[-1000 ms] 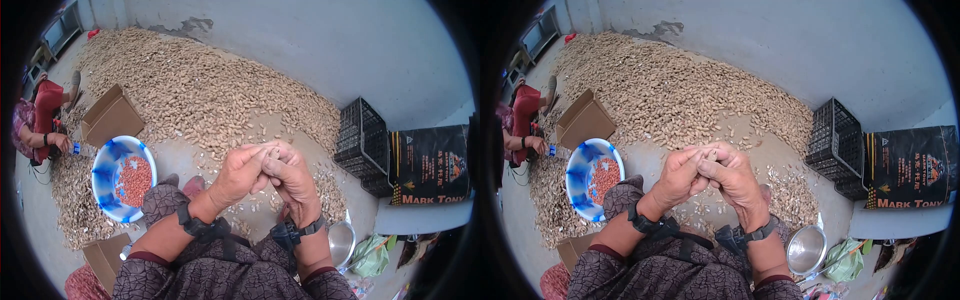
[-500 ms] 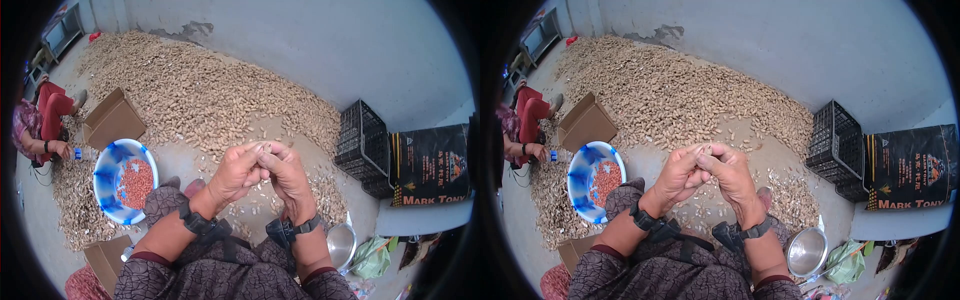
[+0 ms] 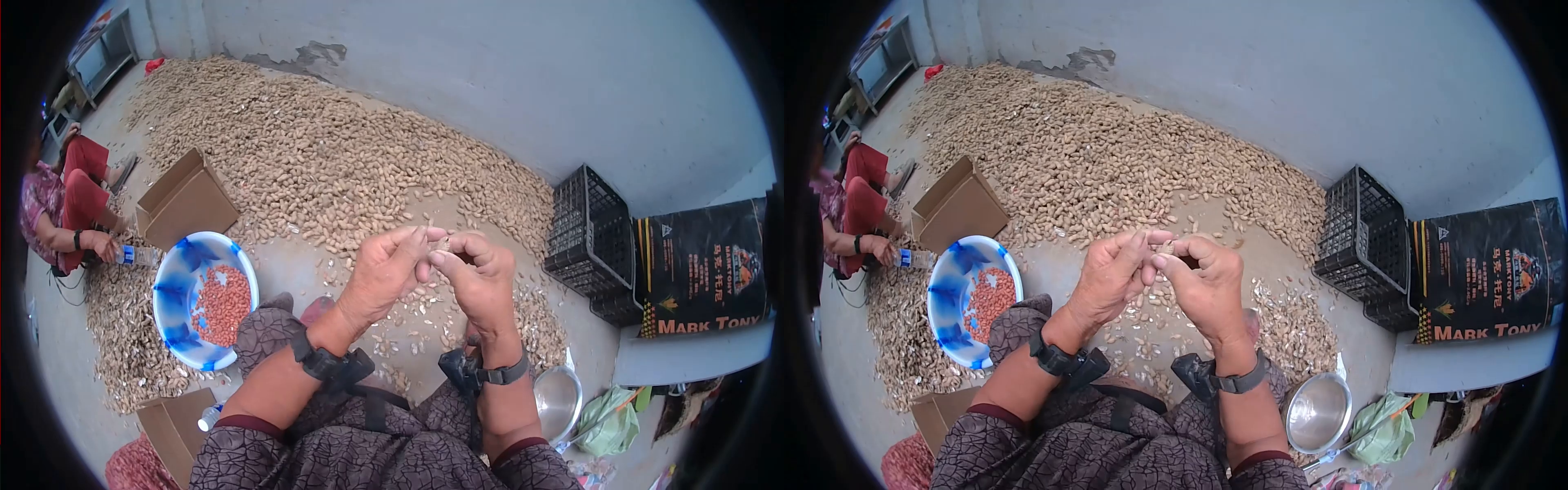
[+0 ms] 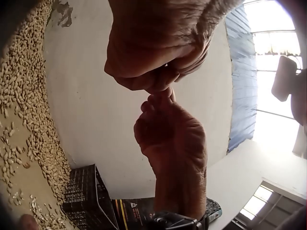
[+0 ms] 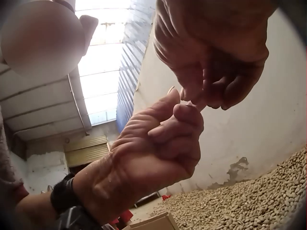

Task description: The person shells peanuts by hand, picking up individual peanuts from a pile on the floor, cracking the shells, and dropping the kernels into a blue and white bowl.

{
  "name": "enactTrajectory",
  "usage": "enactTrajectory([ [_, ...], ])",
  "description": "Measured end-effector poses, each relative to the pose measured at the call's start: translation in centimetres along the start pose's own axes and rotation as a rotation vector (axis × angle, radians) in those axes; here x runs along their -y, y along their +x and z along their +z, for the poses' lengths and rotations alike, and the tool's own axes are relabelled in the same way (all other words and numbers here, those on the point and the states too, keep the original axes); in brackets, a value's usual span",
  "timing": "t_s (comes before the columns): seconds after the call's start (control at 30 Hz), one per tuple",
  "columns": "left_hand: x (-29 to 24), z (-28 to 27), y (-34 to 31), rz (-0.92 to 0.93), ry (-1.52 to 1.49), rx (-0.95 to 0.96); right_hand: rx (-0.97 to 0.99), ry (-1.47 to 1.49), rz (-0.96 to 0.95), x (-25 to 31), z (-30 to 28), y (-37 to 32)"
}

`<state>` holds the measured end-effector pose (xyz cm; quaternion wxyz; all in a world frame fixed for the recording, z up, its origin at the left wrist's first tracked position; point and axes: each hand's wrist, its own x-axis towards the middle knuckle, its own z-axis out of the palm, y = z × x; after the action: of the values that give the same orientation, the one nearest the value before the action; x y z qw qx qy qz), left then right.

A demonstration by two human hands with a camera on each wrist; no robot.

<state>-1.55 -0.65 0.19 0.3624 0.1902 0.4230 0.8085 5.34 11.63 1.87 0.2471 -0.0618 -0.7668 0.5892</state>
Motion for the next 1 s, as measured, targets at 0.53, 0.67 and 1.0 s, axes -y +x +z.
enactTrajectory([
  [0.53, -1.2, -0.2, 0.3, 0.273, 0.615, 0.043, 0.076, 0.03, 0.188, 1.0, 0.0, -1.0],
  [0.67, -1.3, -0.4, 0.2, 0.3, 0.724, 0.083, 0.108, -0.018, 0.148, 1.1, -0.1, -1.0],
  [1.0, -0.5, -0.3, 0.5, 0.526, 1.038, 0.11, 0.093, -0.144, 0.092, 1.0, -0.1, -1.3],
])
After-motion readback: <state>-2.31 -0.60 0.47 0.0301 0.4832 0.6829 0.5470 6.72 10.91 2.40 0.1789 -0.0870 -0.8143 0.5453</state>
